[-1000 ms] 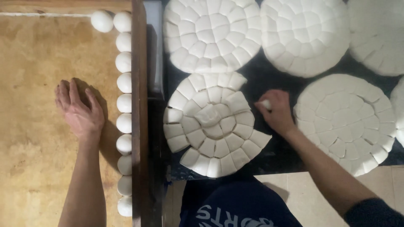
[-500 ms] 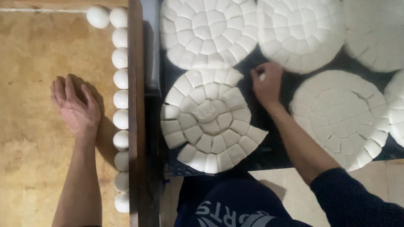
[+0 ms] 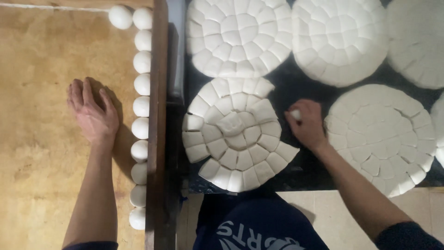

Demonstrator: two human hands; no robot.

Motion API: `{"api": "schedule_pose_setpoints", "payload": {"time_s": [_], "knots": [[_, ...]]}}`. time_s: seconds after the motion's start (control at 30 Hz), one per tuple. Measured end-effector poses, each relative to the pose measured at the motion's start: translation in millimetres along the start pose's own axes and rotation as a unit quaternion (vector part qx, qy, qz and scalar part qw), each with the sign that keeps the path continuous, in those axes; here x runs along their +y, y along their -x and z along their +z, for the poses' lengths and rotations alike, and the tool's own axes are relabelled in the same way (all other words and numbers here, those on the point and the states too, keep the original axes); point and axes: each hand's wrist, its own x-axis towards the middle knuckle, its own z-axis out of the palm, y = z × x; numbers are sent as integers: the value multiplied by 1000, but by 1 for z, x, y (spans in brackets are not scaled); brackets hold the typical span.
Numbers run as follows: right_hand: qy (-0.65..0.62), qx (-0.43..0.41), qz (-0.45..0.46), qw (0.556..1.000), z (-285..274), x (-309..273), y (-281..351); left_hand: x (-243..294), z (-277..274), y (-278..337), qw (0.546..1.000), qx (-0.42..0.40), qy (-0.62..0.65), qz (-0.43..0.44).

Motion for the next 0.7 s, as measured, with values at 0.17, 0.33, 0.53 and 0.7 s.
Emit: {"api": "schedule_pose_setpoints", "payload": {"time_s": [0.17, 0.33, 0.53, 0.7], "knots": [[9, 95, 79, 992, 40, 61, -22, 2, 6, 3, 1000, 9, -5, -29], [-39, 44, 132, 989, -11, -8, -3, 2, 4, 1, 997, 33, -29, -62], [-138, -154, 464, 861, -47, -101, -125, 2, 3, -2, 998, 33, 14, -53], [-213, -165, 41, 962, 16, -221, -273, -1, 6, -2, 996, 11, 24, -80]]}}
